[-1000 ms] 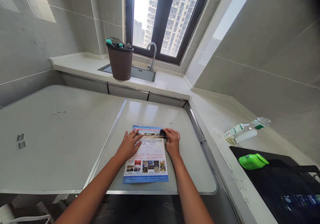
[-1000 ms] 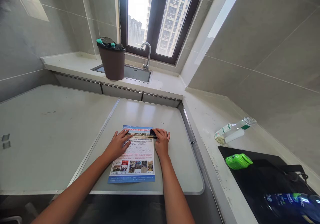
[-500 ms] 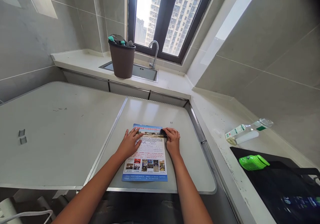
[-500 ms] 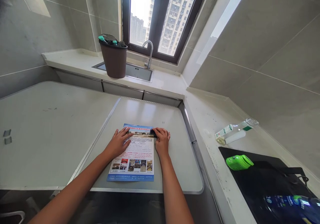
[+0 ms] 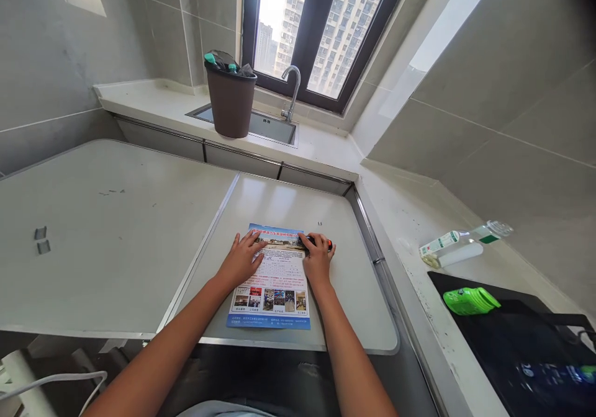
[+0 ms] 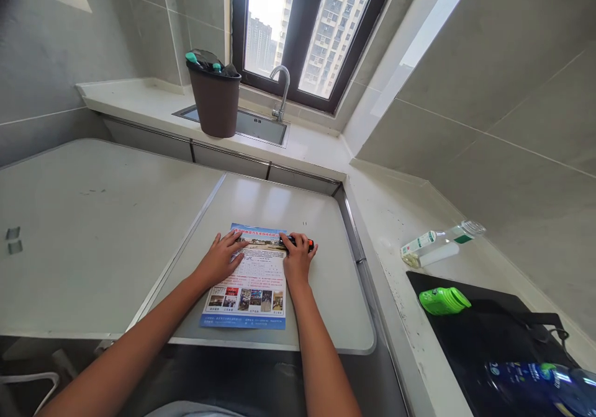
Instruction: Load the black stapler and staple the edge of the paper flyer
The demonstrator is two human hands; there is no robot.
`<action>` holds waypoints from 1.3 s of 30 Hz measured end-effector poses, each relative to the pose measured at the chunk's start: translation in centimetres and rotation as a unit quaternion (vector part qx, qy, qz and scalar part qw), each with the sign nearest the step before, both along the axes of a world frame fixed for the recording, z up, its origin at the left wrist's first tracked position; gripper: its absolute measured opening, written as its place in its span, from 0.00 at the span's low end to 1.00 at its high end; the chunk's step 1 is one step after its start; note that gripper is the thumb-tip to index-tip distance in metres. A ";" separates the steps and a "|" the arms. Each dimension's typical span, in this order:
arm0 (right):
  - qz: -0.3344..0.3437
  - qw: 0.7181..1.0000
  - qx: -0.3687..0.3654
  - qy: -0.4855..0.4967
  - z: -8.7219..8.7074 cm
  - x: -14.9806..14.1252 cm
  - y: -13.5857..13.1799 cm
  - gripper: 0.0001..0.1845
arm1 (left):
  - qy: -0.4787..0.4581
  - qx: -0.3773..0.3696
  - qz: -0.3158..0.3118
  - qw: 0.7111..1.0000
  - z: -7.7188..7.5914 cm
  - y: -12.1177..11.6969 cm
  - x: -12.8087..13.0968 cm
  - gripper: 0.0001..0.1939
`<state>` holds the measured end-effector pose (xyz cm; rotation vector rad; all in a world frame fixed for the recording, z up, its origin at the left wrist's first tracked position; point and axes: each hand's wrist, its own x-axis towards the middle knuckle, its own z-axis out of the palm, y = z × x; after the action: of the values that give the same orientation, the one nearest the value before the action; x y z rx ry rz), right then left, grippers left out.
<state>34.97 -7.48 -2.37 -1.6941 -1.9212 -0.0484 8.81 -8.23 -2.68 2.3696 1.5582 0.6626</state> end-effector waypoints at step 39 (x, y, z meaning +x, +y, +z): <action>-0.022 0.991 0.013 0.132 5.2 -3.6 -4.0 0.23 | -0.069 0.016 0.012 0.997 -0.3 0.7 -0.5 0.18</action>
<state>31.39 -11.46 2.81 -1.6354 -1.6808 0.1280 8.27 -7.56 -3.01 2.2791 1.5299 0.8430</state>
